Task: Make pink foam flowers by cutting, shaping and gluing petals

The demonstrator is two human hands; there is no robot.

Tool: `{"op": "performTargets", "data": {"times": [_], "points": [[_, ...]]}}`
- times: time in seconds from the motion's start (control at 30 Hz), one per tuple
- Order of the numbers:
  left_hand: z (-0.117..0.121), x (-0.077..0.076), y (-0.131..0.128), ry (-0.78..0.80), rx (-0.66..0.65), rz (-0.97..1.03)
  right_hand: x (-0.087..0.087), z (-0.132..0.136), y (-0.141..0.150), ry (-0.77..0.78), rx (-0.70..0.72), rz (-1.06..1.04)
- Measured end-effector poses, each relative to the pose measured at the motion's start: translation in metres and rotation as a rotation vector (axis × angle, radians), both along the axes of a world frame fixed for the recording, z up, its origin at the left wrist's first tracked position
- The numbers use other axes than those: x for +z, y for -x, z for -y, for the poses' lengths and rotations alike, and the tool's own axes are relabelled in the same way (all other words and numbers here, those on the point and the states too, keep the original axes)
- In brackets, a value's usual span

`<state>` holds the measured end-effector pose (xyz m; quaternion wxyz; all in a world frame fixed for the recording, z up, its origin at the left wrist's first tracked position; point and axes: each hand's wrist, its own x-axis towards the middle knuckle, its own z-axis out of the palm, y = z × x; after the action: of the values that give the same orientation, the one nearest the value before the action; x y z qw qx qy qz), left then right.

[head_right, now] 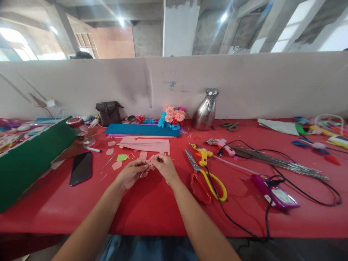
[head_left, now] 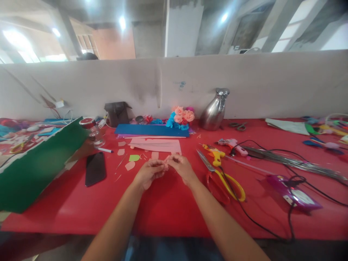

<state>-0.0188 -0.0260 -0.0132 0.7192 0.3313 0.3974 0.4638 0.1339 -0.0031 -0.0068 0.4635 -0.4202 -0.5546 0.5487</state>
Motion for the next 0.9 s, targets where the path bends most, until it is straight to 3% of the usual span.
{"op": "performTargets", "data": {"times": [0.27,0.43,0.9], "points": [[-0.0061,-0.0091,-0.0007,0.024,0.094,0.062,-0.0026,-0.0008,0.0028,0.047,0.044,-0.050],[-0.0046,-0.0064,-0.0035,0.024,0.100,0.074,-0.0037,-0.0017,0.0032,0.035,-0.028,-0.002],[-0.0033,-0.0049,-0.0049,0.001,0.171,0.049,-0.0028,-0.0013,0.0019,0.014,-0.060,0.017]]}}
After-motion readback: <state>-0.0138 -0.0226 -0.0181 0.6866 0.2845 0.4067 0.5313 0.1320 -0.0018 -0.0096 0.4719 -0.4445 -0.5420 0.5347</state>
